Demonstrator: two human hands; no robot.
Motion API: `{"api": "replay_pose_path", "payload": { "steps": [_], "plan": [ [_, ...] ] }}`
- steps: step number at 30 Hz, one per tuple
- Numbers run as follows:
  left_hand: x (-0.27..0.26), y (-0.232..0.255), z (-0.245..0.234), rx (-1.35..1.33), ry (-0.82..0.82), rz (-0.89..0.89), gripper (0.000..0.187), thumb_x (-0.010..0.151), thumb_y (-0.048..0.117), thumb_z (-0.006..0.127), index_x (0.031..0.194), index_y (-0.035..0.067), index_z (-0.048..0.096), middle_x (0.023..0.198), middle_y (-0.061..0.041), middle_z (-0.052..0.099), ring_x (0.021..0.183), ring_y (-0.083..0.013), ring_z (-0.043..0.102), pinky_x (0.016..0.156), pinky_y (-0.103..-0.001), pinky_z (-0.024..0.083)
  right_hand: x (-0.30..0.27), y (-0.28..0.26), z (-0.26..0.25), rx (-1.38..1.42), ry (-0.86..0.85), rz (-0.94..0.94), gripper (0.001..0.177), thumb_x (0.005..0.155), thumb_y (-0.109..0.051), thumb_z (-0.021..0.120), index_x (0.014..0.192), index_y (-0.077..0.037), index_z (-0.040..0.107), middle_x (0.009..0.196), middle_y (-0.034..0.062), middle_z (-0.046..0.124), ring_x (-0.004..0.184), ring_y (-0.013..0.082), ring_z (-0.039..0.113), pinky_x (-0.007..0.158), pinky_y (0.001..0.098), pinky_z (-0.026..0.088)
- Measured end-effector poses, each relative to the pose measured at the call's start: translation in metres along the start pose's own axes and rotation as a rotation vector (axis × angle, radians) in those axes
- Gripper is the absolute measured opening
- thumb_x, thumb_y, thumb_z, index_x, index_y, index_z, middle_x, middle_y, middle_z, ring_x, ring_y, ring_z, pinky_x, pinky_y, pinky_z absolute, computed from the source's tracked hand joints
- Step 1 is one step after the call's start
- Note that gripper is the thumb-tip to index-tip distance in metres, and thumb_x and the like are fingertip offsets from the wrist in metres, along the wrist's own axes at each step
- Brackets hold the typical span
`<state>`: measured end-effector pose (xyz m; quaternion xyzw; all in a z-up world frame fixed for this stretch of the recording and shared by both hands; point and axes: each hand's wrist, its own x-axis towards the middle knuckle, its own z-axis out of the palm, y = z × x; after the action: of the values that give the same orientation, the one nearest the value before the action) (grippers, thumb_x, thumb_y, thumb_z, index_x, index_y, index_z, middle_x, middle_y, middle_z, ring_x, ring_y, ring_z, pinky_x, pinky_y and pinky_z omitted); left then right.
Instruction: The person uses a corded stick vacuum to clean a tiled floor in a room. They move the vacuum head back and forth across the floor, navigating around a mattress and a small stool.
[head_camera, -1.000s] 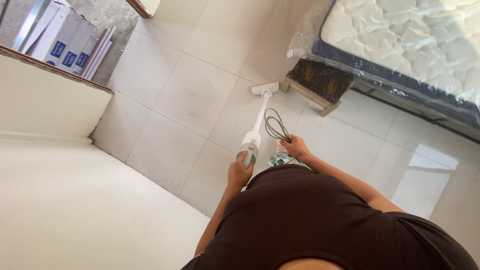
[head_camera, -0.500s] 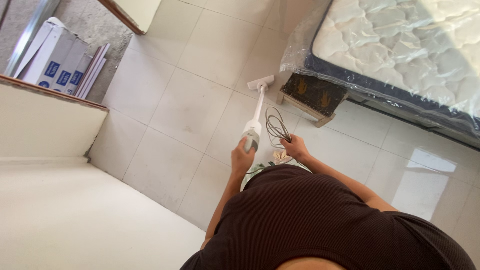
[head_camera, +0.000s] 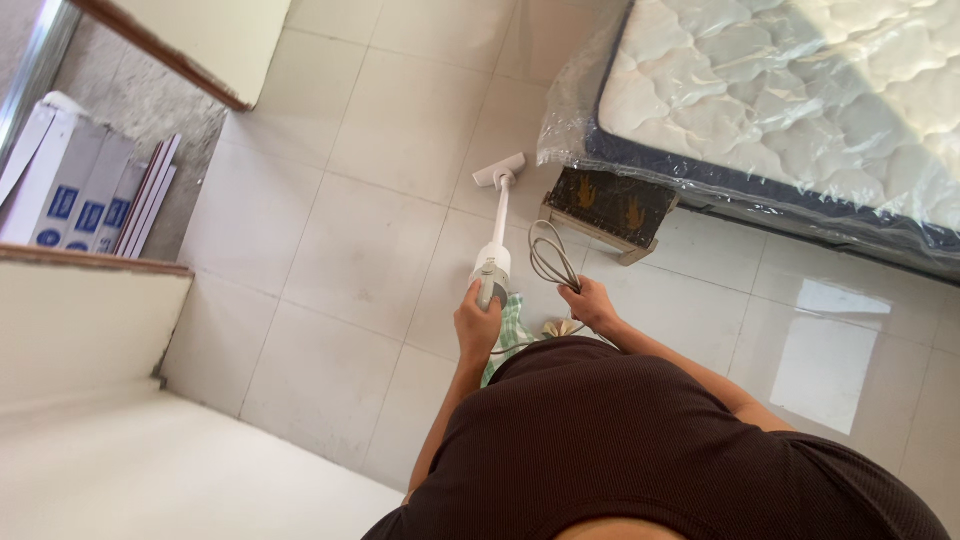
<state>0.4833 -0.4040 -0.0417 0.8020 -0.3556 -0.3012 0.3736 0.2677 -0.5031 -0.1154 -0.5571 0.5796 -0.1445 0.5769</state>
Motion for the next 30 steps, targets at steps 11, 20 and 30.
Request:
{"api": "replay_pose_path", "payload": {
  "steps": [11, 20, 30],
  "plan": [
    [0.167, 0.005, -0.038, 0.021, -0.070, 0.080, 0.054, 0.087, 0.018, 0.067, 0.135, -0.005, 0.060, 0.122, -0.029, 0.069, 0.114, -0.0405, 0.069, 0.098, -0.044, 0.054, 0.097, -0.089, 0.044, -0.051, 0.066, -0.036, 0.033, 0.097, -0.030, 0.063, 0.083, 0.000, 0.061, 0.061, 0.0054, 0.059, 0.054, 0.0131, 0.063, 0.052, 0.0347, 0.054],
    [0.265, 0.044, -0.088, -0.095, -0.121, 0.065, 0.054, 0.087, 0.019, 0.067, 0.134, -0.006, 0.061, 0.120, -0.028, 0.071, 0.109, -0.0364, 0.072, 0.093, -0.041, 0.055, 0.164, -0.182, 0.090, 0.020, 0.125, -0.107, 0.034, 0.100, -0.028, 0.062, 0.082, 0.001, 0.061, 0.061, 0.0053, 0.057, 0.050, 0.0122, 0.057, 0.049, 0.0340, 0.049],
    [0.318, 0.088, -0.056, -0.133, -0.270, 0.029, 0.060, 0.093, 0.027, 0.065, 0.141, -0.008, 0.054, 0.096, -0.024, 0.076, 0.080, -0.0265, 0.074, 0.068, -0.037, 0.056, 0.229, -0.229, 0.102, 0.297, 0.114, 0.006, 0.035, 0.099, -0.030, 0.064, 0.081, 0.000, 0.063, 0.061, 0.0057, 0.062, 0.050, 0.0134, 0.059, 0.046, 0.0311, 0.047]
  ]
}}
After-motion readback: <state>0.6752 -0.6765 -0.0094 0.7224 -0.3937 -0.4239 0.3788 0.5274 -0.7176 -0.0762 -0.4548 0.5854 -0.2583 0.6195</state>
